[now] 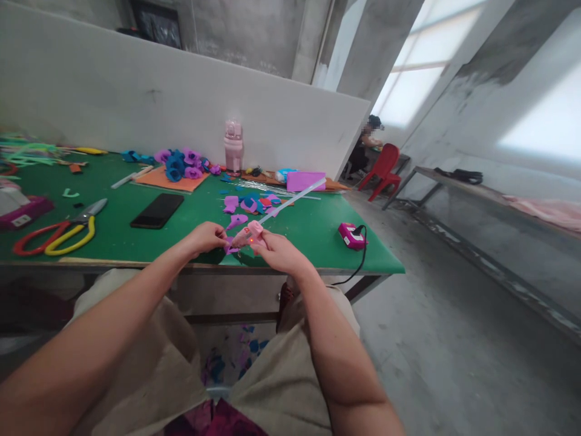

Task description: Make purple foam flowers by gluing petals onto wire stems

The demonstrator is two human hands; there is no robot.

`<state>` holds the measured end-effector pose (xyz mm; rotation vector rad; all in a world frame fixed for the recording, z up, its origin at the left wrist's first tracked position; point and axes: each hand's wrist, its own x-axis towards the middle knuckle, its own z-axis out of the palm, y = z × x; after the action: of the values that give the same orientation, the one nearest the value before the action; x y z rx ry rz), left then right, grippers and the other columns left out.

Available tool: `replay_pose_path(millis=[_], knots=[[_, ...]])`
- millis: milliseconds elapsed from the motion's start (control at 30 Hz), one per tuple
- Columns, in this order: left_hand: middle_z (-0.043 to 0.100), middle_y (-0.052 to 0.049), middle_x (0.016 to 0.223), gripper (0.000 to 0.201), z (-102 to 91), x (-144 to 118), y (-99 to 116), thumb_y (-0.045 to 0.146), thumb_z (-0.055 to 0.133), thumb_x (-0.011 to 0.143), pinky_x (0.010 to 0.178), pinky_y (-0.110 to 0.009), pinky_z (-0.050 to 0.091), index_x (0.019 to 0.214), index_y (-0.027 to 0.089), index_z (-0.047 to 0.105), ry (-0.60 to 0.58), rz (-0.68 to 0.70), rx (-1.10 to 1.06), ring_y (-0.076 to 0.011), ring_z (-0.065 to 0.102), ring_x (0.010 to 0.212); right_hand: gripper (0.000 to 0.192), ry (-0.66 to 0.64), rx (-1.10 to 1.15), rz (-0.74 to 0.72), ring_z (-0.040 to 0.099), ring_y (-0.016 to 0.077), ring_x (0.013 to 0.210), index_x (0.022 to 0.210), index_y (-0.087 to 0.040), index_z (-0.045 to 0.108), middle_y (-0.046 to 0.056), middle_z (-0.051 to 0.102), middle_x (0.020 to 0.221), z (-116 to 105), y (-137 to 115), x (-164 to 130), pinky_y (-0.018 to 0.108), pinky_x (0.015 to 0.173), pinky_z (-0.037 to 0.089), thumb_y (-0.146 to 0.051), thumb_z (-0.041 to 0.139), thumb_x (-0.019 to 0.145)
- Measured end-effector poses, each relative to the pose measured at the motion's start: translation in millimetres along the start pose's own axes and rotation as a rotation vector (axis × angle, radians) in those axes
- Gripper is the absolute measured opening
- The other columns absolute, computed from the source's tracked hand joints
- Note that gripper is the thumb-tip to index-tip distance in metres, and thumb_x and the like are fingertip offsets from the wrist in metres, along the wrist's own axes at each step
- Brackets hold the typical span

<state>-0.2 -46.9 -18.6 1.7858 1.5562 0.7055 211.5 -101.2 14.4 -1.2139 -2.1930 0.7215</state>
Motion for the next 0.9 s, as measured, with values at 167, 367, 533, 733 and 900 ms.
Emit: replay_pose_path(millis=[167, 367, 533, 733, 900], knots=[[0.046, 0.003, 0.039, 0.012, 0.3, -0.2, 0.5, 0.02, 0.066, 0.049, 0.044, -0.022, 0.023, 0.044, 0.017, 0.056, 0.003, 0.011, -0.007, -0.0099, 0.039, 0.044, 0.025, -0.028, -0.102, -0.035, 0.051, 0.0137, 0.07, 0.072, -0.017, 0.059, 0.002, 0.059, 0.076, 1.3, -2.4, 1.7, 0.024, 0.067, 0.036, -0.033, 0.044, 0.084], [0.05, 0.002, 0.042, 0.012, 0.2, 0.3, -0.6, 0.022, 0.065, 0.051, 0.045, -0.023, 0.025, 0.046, 0.017, 0.056, 0.003, 0.019, 0.047, -0.0114, 0.042, 0.047, 0.025, -0.025, -0.135, -0.036, 0.052, 0.0147, 0.073, 0.073, -0.017, 0.059, 0.003, 0.059, 0.079, 1.7, 0.2, 2.4, 0.025, 0.069, 0.036, -0.032, 0.044, 0.084], [0.051, 0.002, 0.044, 0.011, -0.2, 0.7, -0.6, 0.022, 0.065, 0.052, 0.046, -0.023, 0.026, 0.046, 0.017, 0.056, -0.002, 0.038, 0.07, -0.0117, 0.043, 0.047, 0.023, -0.024, -0.153, -0.019, 0.053, 0.0154, 0.074, 0.075, -0.016, 0.059, 0.004, 0.06, 0.081, 2.5, 1.4, 2.9, 0.025, 0.069, 0.036, -0.031, 0.045, 0.084], [0.053, 0.002, 0.046, 0.009, -0.2, 1.8, -1.1, 0.022, 0.063, 0.052, 0.047, -0.023, 0.028, 0.049, 0.017, 0.056, -0.02, 0.033, 0.097, -0.0125, 0.046, 0.051, 0.026, -0.043, -0.183, -0.04, 0.053, 0.0156, 0.075, 0.076, -0.016, 0.058, 0.005, 0.06, 0.081, 3.7, -0.1, 2.9, 0.026, 0.07, 0.037, -0.034, 0.042, 0.086], [0.055, 0.001, 0.049, 0.009, -1.1, 1.4, 0.1, 0.024, 0.062, 0.053, 0.049, -0.024, 0.03, 0.052, 0.016, 0.058, -0.036, 0.025, 0.155, -0.0139, 0.049, 0.054, 0.025, -0.054, -0.199, -0.043, 0.055, 0.0165, 0.08, 0.084, -0.014, 0.058, 0.007, 0.061, 0.086, 2.9, -1.0, 2.5, 0.026, 0.073, 0.038, -0.033, 0.041, 0.087]])
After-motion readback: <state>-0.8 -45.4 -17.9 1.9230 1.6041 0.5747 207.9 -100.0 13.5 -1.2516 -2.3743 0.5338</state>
